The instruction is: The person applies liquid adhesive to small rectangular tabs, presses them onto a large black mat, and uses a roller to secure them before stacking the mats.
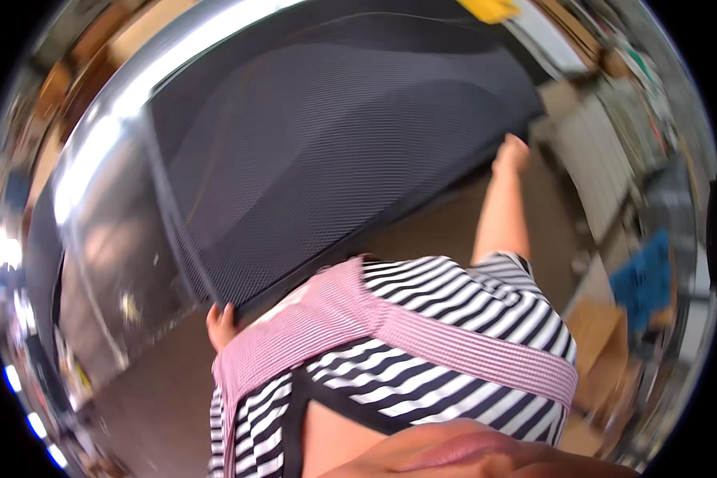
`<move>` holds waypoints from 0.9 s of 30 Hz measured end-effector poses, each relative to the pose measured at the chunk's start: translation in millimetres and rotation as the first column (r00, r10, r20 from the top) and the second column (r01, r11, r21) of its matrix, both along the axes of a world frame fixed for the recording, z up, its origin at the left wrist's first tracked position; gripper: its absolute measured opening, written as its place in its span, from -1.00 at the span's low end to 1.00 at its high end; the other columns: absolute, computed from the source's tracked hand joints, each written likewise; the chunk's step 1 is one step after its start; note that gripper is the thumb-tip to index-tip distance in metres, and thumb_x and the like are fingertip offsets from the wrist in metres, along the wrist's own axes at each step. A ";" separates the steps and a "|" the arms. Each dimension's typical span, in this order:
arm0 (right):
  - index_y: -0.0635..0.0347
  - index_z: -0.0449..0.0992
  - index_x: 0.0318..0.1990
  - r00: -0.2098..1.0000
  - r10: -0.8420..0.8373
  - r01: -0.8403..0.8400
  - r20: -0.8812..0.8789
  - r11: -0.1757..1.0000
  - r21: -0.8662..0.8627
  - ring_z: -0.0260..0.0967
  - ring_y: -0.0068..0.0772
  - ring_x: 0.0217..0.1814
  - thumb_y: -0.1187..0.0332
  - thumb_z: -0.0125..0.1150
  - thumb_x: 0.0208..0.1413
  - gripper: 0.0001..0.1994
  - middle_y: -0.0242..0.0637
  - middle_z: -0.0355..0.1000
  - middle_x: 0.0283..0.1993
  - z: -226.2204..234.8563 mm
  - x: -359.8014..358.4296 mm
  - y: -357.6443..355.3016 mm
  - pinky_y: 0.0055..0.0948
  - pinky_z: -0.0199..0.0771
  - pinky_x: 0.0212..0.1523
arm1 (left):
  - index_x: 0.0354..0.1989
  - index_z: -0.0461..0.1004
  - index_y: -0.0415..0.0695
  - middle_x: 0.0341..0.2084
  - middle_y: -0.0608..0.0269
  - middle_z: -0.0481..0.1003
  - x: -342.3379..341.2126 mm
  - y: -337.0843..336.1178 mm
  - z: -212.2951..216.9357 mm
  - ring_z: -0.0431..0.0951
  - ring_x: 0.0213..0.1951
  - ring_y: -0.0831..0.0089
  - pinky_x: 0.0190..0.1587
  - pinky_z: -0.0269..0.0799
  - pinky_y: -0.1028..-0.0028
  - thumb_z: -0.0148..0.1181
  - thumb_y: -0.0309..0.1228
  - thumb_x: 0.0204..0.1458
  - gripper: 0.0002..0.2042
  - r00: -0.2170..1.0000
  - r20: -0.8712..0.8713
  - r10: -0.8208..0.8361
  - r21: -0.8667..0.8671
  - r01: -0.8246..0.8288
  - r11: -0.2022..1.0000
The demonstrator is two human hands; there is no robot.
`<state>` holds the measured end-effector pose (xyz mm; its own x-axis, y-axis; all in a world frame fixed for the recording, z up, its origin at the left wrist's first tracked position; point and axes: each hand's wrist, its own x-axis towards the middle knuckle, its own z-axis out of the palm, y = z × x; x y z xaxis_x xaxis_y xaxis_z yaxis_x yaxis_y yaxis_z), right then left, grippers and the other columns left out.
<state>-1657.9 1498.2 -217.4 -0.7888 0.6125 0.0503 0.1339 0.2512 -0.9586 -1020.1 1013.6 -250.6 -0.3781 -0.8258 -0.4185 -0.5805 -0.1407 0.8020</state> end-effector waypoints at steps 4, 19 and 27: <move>0.39 0.53 -0.06 0.999 0.001 -0.031 -0.040 0.660 -0.750 0.48 -0.10 -0.07 0.50 0.26 0.16 -0.78 -0.11 0.49 -0.03 -16.6 -41.0 -11.1 -0.13 0.52 -0.02 | 0.14 0.39 -0.20 -0.17 0.26 0.52 -19.7 -7.6 42.4 0.51 -0.23 0.54 -0.25 0.50 0.52 0.19 -0.29 0.26 -0.64 0.974 -0.099 0.203 0.238 -0.175 0.955; 0.15 0.51 0.03 0.961 0.275 -0.212 0.014 0.773 -0.598 0.40 -0.22 -0.17 0.22 0.30 0.09 -0.63 -0.23 0.46 -0.11 -55.7 -152.5 71.8 -0.20 0.47 -0.13 | 0.12 0.50 -0.10 -0.24 0.27 0.56 2.8 -10.8 60.4 0.49 -0.37 0.54 -0.44 0.44 0.48 0.09 -0.05 0.27 -0.58 0.991 0.060 0.119 -0.012 -0.118 0.993; 0.09 0.55 -0.04 0.956 0.258 -0.237 0.139 0.960 -0.150 0.40 -0.23 -0.24 0.09 0.24 0.11 -0.64 -0.25 0.47 -0.16 4.0 -191.3 128.3 -0.26 0.45 -0.21 | -0.01 0.47 -0.17 -0.18 0.24 0.55 -34.6 13.9 101.2 0.53 -0.15 0.41 -0.01 0.44 0.23 -0.06 -0.16 0.39 -0.68 0.688 -0.140 0.712 0.631 -0.493 0.599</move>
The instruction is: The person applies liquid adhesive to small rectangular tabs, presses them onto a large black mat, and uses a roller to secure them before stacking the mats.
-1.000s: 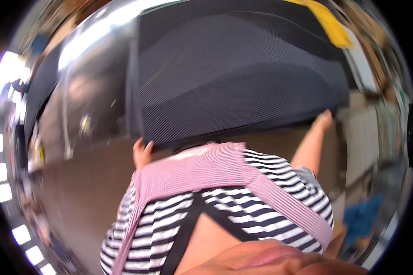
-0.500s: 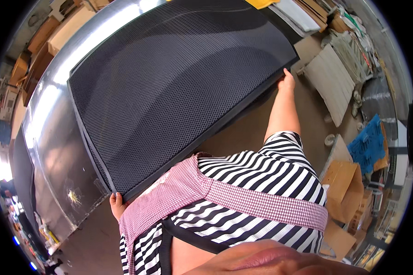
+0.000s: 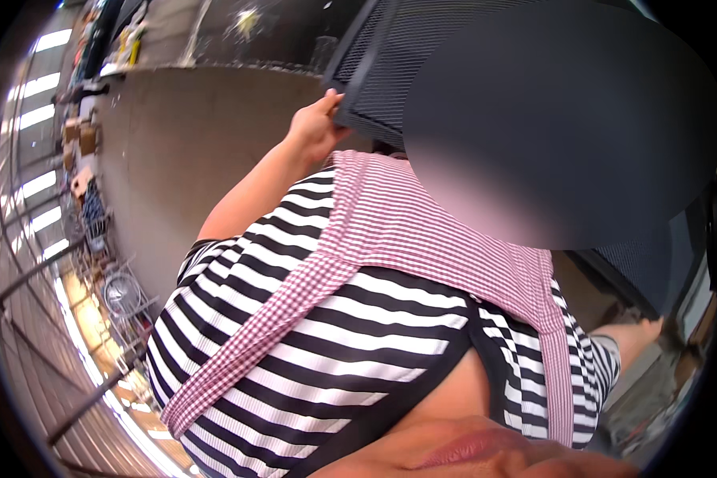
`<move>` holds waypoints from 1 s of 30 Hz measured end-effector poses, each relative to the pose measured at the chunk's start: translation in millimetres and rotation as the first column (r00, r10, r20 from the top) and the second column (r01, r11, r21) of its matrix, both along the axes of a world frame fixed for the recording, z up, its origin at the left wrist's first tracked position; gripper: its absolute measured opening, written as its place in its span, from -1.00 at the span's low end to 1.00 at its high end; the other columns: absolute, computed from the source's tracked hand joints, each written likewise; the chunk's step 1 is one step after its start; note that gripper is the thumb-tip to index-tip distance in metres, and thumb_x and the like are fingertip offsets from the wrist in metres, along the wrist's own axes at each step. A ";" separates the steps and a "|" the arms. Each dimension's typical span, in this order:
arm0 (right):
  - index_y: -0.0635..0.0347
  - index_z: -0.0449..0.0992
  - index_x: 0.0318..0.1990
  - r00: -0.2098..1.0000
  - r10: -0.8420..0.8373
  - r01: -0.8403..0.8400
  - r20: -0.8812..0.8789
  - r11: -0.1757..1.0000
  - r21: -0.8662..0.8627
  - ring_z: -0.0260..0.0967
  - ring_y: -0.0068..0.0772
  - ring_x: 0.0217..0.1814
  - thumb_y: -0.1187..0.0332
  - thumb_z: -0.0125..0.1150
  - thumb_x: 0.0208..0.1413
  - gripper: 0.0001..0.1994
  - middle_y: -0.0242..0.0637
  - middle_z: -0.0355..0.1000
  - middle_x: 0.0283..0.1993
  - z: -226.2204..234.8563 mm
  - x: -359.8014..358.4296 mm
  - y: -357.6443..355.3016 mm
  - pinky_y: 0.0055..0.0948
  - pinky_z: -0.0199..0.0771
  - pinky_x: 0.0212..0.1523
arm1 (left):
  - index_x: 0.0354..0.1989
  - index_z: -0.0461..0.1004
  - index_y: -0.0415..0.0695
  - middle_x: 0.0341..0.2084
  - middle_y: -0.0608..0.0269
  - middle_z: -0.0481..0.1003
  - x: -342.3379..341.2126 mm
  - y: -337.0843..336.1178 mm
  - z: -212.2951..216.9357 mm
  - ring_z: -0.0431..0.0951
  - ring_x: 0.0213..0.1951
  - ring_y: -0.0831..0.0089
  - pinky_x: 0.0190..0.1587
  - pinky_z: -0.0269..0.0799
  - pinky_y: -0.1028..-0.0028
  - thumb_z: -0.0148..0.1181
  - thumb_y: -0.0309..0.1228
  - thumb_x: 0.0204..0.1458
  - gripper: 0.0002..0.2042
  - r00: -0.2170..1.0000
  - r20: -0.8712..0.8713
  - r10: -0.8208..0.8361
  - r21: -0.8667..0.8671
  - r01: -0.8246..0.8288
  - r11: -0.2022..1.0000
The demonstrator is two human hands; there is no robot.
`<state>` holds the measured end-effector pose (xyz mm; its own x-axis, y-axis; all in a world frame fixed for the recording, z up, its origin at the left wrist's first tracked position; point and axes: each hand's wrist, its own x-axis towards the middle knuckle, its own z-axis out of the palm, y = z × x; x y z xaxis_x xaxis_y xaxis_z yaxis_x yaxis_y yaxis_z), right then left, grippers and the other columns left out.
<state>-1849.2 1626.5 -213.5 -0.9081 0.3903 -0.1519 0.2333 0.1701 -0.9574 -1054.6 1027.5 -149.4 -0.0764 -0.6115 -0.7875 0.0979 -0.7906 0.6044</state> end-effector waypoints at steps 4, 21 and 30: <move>0.12 0.57 -0.06 0.991 -0.040 0.071 -0.124 0.965 0.253 0.44 -0.17 -0.21 0.04 0.18 0.16 -0.63 -0.22 0.50 -0.12 39.3 -10.5 -15.3 -0.24 0.46 -0.15 | 0.05 0.44 -0.21 -0.12 0.21 0.57 19.2 0.0 -10.1 0.53 -0.10 0.43 0.06 0.44 0.29 -0.11 -0.24 0.41 -0.69 0.984 -0.147 -0.102 0.006 0.104 0.995; 0.18 0.62 -0.10 0.546 0.712 0.175 -0.440 0.417 0.892 0.49 0.31 -0.06 -0.24 -0.15 0.31 -0.37 0.08 0.57 -0.11 295.0 156.5 -617.5 0.10 0.47 -0.04 | -0.05 0.43 -0.21 -0.36 0.00 0.57 -2.9 -42.1 -58.4 0.63 -0.32 0.17 -0.27 0.53 0.23 0.19 -0.42 0.13 -0.75 0.533 0.489 -0.691 -0.420 0.838 0.349; 0.20 0.58 -0.25 -0.386 0.537 -0.519 -0.750 0.546 0.658 0.50 0.25 -0.19 -0.04 0.02 0.34 -0.55 -0.04 0.57 -0.25 310.4 771.2 -935.9 0.00 0.48 -0.22 | -0.13 0.50 -0.15 -0.40 0.06 0.60 117.9 -243.2 -2.6 0.59 -0.47 0.28 -0.41 0.54 0.31 -0.13 -0.14 0.34 -0.65 0.916 -0.273 -0.293 -0.497 0.127 0.859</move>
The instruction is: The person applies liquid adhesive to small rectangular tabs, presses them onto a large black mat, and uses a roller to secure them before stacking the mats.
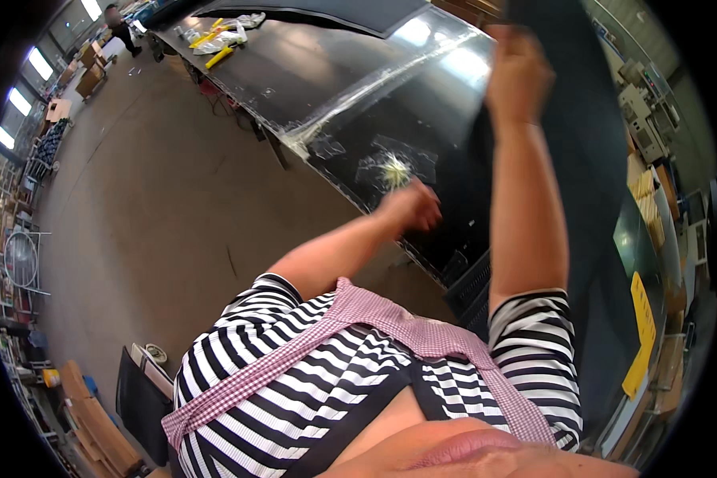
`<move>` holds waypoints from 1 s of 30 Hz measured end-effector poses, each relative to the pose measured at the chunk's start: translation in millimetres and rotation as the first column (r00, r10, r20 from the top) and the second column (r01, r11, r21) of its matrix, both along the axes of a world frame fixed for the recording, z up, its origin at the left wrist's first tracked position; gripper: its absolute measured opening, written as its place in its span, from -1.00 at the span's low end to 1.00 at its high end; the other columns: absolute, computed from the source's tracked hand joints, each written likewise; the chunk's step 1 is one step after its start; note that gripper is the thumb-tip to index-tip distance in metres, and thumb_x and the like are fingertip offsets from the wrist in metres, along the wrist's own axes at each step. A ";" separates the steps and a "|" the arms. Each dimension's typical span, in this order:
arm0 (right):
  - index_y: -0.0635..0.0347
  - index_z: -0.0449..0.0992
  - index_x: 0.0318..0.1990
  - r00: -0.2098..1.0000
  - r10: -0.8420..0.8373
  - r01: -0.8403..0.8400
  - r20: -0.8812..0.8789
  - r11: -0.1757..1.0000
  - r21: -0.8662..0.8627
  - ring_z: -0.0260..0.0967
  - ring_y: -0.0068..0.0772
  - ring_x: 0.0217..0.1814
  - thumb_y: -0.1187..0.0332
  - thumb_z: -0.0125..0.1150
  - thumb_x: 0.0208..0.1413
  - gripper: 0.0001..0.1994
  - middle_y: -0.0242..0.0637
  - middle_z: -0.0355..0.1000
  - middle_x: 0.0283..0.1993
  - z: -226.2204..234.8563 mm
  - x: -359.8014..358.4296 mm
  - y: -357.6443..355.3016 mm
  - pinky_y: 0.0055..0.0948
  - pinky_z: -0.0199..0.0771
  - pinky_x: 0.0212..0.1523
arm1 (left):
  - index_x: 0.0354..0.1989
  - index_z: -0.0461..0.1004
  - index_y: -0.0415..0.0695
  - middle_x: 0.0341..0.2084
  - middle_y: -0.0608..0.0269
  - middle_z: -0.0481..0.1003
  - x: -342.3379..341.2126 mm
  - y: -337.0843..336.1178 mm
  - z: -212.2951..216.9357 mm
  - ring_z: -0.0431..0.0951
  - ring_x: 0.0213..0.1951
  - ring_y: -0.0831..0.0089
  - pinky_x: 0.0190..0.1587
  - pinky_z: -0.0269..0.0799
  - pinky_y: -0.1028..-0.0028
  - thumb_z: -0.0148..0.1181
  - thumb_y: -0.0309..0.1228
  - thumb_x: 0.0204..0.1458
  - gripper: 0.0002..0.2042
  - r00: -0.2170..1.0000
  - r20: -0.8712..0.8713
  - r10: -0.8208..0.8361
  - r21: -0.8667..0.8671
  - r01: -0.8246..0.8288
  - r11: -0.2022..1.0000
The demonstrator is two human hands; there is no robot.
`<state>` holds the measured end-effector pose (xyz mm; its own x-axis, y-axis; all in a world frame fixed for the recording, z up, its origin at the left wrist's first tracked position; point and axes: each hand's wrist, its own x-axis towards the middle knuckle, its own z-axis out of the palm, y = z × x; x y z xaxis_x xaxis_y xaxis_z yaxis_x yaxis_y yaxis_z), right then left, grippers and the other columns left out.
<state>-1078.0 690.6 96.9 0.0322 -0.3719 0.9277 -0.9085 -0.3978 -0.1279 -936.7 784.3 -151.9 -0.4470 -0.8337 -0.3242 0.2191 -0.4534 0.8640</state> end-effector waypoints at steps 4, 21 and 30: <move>0.45 0.18 0.37 0.866 0.340 -0.500 0.367 0.576 0.647 -0.04 0.08 0.56 -0.07 0.08 0.28 -0.24 0.22 0.07 0.46 -116.6 120.8 -18.1 -0.22 -0.07 0.52 | 0.35 0.19 -0.11 0.15 0.12 0.42 156.5 -153.1 -6.0 0.38 0.20 0.14 0.20 0.30 -0.04 -0.39 0.46 0.13 -0.09 0.811 -0.391 0.435 0.076 -0.443 0.893; 0.30 0.37 0.12 0.753 -0.651 0.591 -0.098 0.603 0.535 0.37 -0.13 -0.02 0.24 0.39 0.11 -0.50 -0.17 0.41 -0.13 -224.2 -66.9 339.1 -0.23 0.41 0.06 | 0.29 0.23 -0.33 0.07 -0.32 0.45 284.5 -227.4 -54.6 0.46 0.11 -0.19 0.16 0.36 0.17 0.05 -0.42 0.08 -0.44 0.422 0.239 0.874 -0.883 -0.280 0.377; 0.46 0.18 0.37 0.661 -0.613 -0.103 0.433 0.498 0.861 0.36 -0.18 0.17 0.25 0.14 0.32 -0.40 -0.04 0.39 0.23 -264.2 -66.2 310.3 -0.38 0.30 0.21 | 0.09 0.37 -0.44 -0.04 -0.15 0.52 329.6 -250.6 17.4 0.53 -0.04 0.08 0.09 0.37 0.30 0.15 -0.50 0.04 -0.57 0.358 -0.109 0.927 -0.647 -0.734 0.207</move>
<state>-1144.3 1000.9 -167.3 -0.6300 -0.7743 -0.0594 -0.4644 0.4370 -0.7703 -607.1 533.7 -134.5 0.6393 -0.6882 0.3430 -0.0873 0.3782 0.9216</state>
